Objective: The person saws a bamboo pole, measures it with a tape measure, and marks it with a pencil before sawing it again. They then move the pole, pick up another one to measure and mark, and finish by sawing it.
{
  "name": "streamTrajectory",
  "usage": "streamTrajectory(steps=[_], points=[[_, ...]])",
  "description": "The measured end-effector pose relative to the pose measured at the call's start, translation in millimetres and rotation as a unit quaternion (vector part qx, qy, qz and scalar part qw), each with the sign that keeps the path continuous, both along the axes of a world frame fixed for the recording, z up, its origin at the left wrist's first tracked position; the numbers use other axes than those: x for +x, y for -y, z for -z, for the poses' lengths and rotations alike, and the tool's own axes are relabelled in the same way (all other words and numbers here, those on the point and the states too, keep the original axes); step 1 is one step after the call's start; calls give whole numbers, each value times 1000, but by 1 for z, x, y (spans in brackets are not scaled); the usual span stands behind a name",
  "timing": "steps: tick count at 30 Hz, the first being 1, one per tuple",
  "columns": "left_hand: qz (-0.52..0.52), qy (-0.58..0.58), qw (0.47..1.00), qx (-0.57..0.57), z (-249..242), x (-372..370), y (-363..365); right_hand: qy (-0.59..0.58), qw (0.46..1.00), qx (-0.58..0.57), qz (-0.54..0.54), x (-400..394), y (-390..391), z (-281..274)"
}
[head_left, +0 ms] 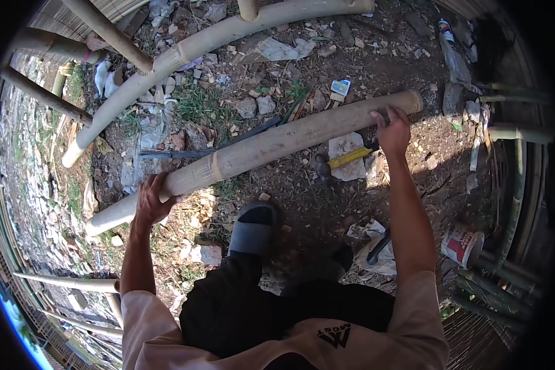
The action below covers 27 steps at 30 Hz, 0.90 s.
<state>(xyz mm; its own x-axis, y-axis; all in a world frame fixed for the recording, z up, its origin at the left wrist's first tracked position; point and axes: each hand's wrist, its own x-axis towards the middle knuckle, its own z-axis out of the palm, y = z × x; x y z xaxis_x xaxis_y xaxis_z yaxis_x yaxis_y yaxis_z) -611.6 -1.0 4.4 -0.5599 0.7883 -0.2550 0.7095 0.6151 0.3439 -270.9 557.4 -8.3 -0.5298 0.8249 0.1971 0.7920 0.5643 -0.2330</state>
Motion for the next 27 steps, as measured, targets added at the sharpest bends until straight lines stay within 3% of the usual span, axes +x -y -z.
streamTrajectory(steps=[3, 5, 7, 11, 13, 15, 17, 20, 22, 25, 26, 27], points=[[14, 34, 999, 9, 0, 1, 1, -21, 1000, -23, 1, 0, -9, -3], [-21, 37, 999, 3, 8, -1, 5, -17, 996, -48, -71, 4, -16, -9], [12, -16, 1000, 2, 15, 4, 7, -9, 996, -33, -81, 2, -19, -14], [-48, -102, 994, 10, 28, 24, 20, 12, 997, -57, -49, -3, -16, -17], [-81, -96, 992, 12, 10, 37, 0, 10, 997, -44, -66, -1, -19, -13], [-112, -138, 982, 70, 29, 39, 5, 34, 996, -52, -68, -4, -18, -20], [-132, -166, 975, 58, 37, 40, 6, 42, 995, -60, -65, -5, -21, -18], [-101, -105, 989, 26, 25, 18, 6, 57, 987, -96, -119, -7, -24, -18], [-96, -1, 995, -17, 3, -1, -1, 150, 976, -36, -150, -19, -8, -32], [-79, 74, 994, 16, -7, -21, -4, 138, 972, -43, -184, -48, 22, -32], [-28, -24, 999, 26, -13, -21, -5, 143, 965, -23, -218, -54, 27, -22], [-32, -28, 999, 25, -6, -19, -3, 140, 965, -23, -223, -63, 35, -20]])
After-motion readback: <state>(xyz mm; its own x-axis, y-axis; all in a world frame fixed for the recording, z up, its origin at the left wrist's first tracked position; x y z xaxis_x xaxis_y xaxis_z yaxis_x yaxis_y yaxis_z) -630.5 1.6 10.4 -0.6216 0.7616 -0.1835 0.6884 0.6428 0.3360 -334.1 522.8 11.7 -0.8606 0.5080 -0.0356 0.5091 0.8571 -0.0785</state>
